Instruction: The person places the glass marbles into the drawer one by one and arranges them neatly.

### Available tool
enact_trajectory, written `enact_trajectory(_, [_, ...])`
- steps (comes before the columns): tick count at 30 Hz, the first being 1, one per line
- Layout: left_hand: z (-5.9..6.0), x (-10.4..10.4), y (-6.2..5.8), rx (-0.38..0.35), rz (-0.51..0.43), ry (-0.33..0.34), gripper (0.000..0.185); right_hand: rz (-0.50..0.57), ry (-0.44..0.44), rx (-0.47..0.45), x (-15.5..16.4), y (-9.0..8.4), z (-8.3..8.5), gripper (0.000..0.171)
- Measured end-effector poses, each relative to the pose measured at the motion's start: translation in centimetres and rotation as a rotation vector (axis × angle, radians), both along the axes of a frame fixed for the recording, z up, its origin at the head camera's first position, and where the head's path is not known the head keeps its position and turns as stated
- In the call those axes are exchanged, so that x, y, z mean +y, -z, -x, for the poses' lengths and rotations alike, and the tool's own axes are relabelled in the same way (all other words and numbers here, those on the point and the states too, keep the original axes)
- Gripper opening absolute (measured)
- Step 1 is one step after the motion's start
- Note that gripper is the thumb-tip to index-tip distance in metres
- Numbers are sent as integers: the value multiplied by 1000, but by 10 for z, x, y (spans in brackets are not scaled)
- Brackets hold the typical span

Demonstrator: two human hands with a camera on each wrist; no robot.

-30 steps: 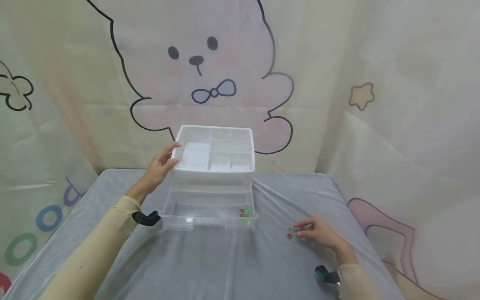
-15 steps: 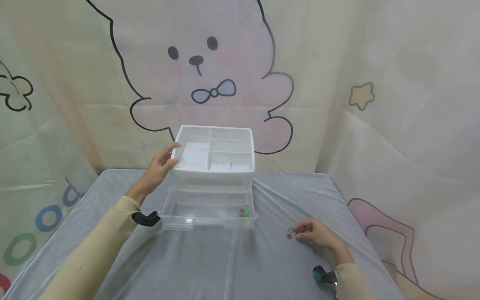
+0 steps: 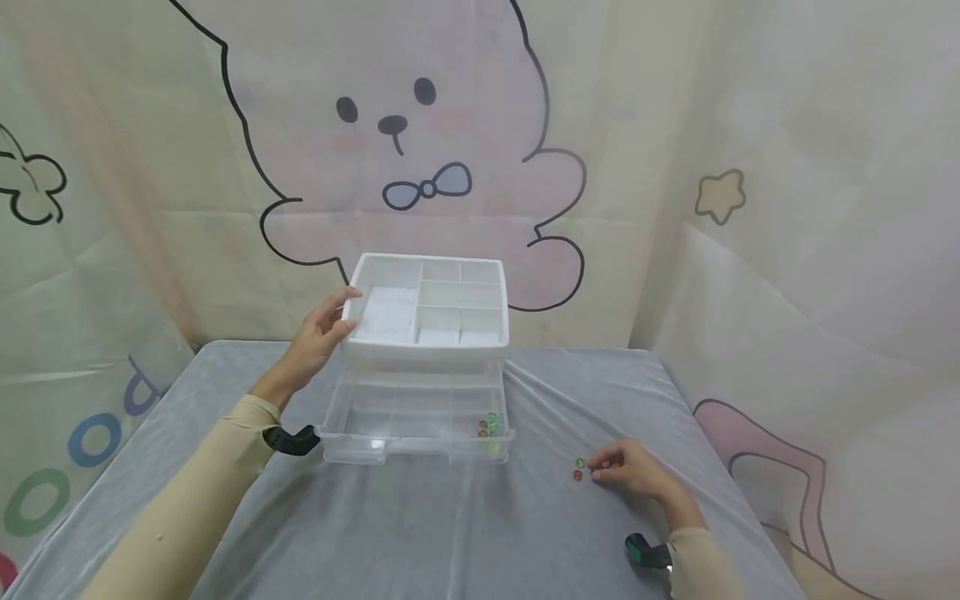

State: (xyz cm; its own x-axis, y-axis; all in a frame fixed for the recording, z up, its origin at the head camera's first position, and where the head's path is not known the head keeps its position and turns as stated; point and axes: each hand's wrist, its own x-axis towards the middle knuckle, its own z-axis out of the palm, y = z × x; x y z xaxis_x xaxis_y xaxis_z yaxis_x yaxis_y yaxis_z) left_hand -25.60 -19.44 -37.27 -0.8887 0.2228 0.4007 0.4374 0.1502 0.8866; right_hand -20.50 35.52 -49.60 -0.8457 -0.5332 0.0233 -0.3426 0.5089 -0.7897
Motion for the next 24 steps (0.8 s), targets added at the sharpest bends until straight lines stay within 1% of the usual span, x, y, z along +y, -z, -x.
enact_trajectory(5, [1,0,1,-4,-8,2,49,-5,13,-5,0,-2,-1,17])
enact_trajectory(12, [1,1,2,-12,-21,3,49,-42,91,-3,0,-14,-3,18])
enact_trajectory(15, [1,1,1,-9,-21,1,48,-55,111,3,-3,-18,-2,20])
enact_trajectory(19, [1,0,2,-2,-12,-5,48,-42,117,25,-8,-25,-1,22])
enact_trajectory(24, [1,0,2,-5,-4,-6,49,-15,109,75,-16,-31,-2,22])
